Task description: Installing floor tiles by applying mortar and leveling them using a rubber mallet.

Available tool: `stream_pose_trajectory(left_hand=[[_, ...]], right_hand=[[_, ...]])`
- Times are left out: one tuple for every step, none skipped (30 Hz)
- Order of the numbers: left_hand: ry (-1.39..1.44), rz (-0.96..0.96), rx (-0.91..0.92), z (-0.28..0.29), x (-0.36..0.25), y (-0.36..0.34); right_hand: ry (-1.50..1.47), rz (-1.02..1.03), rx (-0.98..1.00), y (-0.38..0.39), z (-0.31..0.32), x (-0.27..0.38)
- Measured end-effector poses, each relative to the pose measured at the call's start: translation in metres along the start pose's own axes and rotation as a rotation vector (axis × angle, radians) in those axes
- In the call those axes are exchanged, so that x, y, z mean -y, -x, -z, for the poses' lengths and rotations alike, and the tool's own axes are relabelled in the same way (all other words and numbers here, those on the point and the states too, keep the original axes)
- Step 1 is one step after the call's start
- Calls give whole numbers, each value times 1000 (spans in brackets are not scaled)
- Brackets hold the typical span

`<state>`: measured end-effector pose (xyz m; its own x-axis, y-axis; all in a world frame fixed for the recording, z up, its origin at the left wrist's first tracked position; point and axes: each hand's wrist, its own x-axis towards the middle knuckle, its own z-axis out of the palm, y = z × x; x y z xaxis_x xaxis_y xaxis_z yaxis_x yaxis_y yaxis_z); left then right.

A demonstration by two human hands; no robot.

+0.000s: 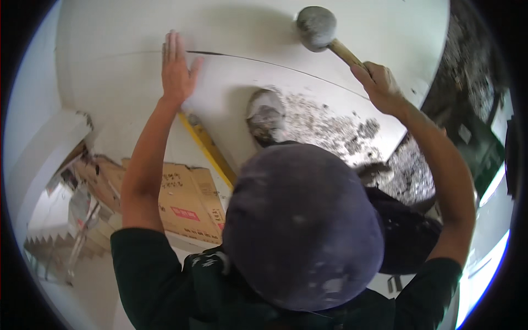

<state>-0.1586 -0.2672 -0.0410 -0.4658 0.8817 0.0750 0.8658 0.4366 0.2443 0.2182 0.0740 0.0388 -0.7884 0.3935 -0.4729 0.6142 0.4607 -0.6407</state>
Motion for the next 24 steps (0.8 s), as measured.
stream_pose_trajectory(left_hand=[[67,-153,57,-1,-47,-7],[118,-293,105,-1,-89,-8],[186,-361,232,-8,-127,-13],[253,-436,358,-19,-162,-20],[273,-463,360,-35,-192,-29],[251,-575,382,-51,-217,-38],[227,-685,410,-66,-235,-44],[244,-705,415,-77,-249,-51],[183,-701,353,-88,-261,-60],[122,-702,286,-94,-277,-69],[31,-663,310,-89,-286,-75],[40,-688,310,-92,-287,-76],[73,-693,319,-96,-285,-77],[96,-692,336,-99,-282,-77],[97,-715,343,-98,-281,-79],[85,-719,332,-97,-283,-82],[60,-716,325,-93,-282,-82],[55,-735,334,-90,-283,-80],[72,-724,342,-91,-286,-83],[90,-715,353,-90,-292,-86],[71,-716,382,-89,-296,-89],[63,-723,379,-82,-290,-87],[32,-729,376,-83,-293,-87],[2,-734,374,-86,-296,-88]], right_hand=[[21,55,34,17,7,-9],[27,27,29,33,17,-7],[34,-12,83,46,31,-4],[40,-56,133,61,44,-3],[34,16,119,79,52,-9],[17,-44,178,95,63,-6],[35,-25,167,114,65,-12],[57,-8,155,134,68,-18],[101,25,162,151,65,-26],[113,70,130,169,58,-34],[113,135,128,184,49,-43],[112,204,125,197,38,-51],[91,237,133,208,24,-57],[61,282,143,216,7,-65],[77,296,131,223,-14,-76],[95,304,119,230,-33,-84],[133,232,213,228,-45,-84],[104,94,345,227,-56,-83],[95,30,325,230,-79,-94],[83,-35,305,232,-93,-97],[73,-57,287,240,-101,-103],[52,33,283,236,-97,-98],[29,98,267,239,-93,-98],[24,75,247,243,-90,-101]])
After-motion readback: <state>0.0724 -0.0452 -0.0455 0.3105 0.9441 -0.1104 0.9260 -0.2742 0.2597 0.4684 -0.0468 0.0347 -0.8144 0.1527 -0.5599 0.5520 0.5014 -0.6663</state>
